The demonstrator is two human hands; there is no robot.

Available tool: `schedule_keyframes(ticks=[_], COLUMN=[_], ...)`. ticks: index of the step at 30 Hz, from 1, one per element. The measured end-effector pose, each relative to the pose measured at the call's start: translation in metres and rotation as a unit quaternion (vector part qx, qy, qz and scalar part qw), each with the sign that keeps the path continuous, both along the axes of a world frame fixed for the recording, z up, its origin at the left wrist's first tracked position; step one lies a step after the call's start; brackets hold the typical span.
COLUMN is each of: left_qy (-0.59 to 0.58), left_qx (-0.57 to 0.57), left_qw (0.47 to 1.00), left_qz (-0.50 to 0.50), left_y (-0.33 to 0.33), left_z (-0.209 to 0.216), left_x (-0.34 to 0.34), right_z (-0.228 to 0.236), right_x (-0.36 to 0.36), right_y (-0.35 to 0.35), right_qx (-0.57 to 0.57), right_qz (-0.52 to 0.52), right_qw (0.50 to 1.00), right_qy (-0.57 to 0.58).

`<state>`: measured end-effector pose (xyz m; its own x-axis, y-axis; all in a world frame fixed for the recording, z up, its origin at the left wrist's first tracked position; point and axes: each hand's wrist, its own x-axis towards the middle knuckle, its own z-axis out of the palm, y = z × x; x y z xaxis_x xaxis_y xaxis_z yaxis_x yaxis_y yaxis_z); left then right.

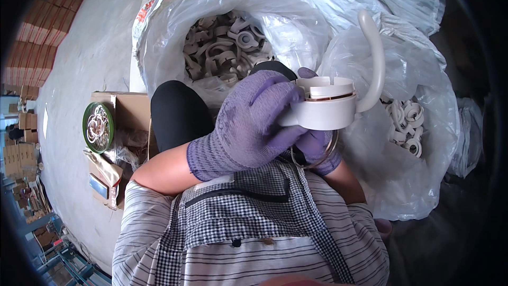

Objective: The person sits on the floor and repeatedly picks up white plastic hooks from a large bag, then inserts copper wire rings into the central hole of each hook. The person handles the items one at a time and places the assembled units back into the bag.

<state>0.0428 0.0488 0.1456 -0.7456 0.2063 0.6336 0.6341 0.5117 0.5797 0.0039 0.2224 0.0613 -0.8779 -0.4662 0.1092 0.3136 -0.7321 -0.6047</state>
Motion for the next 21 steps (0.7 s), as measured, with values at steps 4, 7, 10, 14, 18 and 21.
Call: schedule_keyframes(ticks=[4,7,10,14,18,21], left_qy=[0.01,0.049,0.054,0.087,0.091,0.066], left_qx=[-0.023,-0.067,-0.071,-0.009,0.028,0.004], left_qw=[0.999,0.996,0.996,0.995,0.994,0.996], left_qz=[0.02,0.017,0.026,0.042,0.054,0.053], left_y=[0.007,0.013,0.015,-0.003,0.011,0.022], left_z=[0.019,0.023,0.026,0.018,-0.001,0.005], left_x=[0.005,0.002,-0.001,0.0,0.002,0.003], right_z=[0.005,-0.006,-0.035,0.011,-0.022,-0.01], right_x=[-0.003,-0.004,-0.013,0.001,0.007,0.011], right_y=[0.016,0.03,0.046,0.019,0.04,0.029], right_qx=[0.118,0.116,0.236,0.526,0.371,0.276], right_qz=[-0.019,-0.069,-0.184,-0.361,-0.255,-0.212], right_qw=[0.985,0.987,0.944,0.68,0.883,0.937], right_qy=[0.125,0.086,0.138,0.361,0.134,0.008])
